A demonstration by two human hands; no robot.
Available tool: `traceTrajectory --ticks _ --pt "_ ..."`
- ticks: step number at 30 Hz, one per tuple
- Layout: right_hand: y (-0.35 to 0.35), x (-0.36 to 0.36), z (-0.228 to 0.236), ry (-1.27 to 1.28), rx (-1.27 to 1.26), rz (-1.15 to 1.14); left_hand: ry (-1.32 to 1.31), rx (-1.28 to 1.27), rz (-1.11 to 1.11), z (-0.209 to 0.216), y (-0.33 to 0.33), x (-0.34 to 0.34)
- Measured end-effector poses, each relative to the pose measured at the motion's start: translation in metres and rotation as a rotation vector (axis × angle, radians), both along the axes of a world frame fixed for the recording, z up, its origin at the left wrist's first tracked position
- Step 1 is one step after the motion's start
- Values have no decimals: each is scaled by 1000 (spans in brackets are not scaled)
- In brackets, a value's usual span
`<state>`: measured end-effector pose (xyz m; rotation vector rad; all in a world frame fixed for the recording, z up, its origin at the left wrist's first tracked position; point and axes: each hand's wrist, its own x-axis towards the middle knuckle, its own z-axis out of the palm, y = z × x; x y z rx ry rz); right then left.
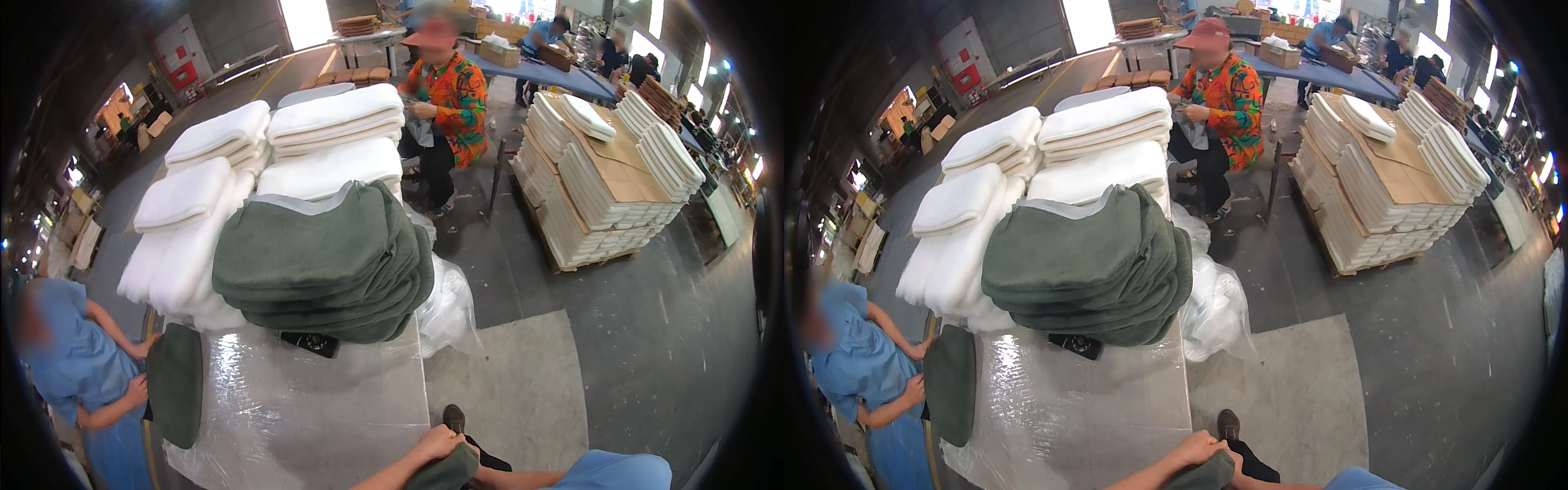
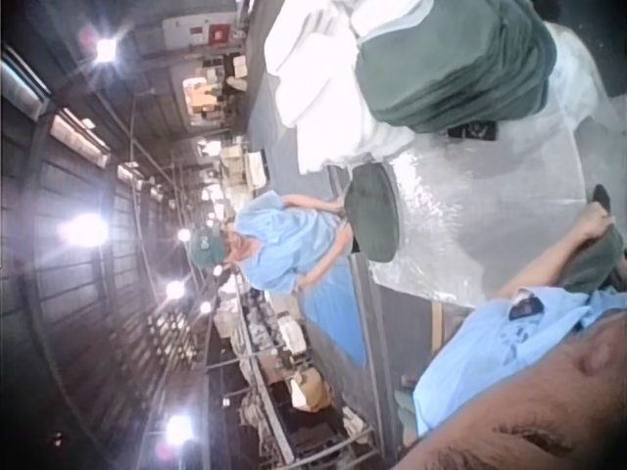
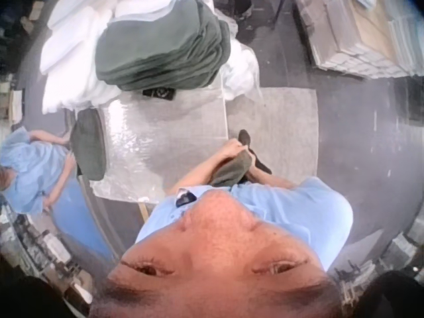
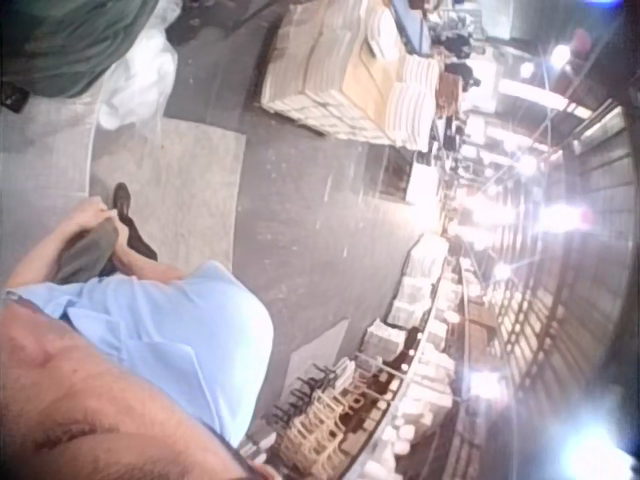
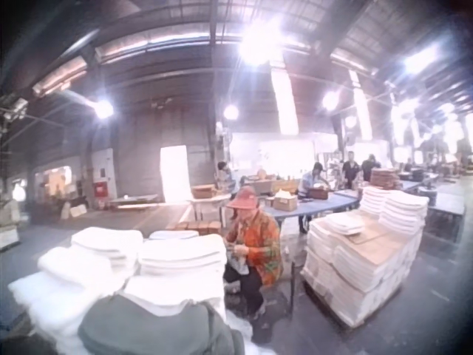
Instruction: The person inserts white foam pads into green fabric covers one by one, aligns the edges, and places the finished cushions on a nearby stack. The process is repeated continuously throughout the clip.
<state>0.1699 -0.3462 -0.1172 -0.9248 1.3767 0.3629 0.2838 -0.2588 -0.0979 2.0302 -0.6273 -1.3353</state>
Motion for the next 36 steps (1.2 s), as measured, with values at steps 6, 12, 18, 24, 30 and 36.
traceTrajectory --ticks 6,12,18,24,30,36 --pt "10 9 11 -42 -29 25 -160 -52 111 -4 9 -3" --pt "17 31 -4 -119 -90 87 -201 -94 240 30 32 17" --pt "13 45 9 -59 -25 13 -237 -205 345 2 32 10" --pt "24 41 -14 -202 102 -48 -239 -89 332 -5 28 12" --pt "13 33 -27 -429 325 291 -238 -45 269 8 33 21" --pt "-4 19 -40 -391 984 -22 79 19 352 36 125 -9"
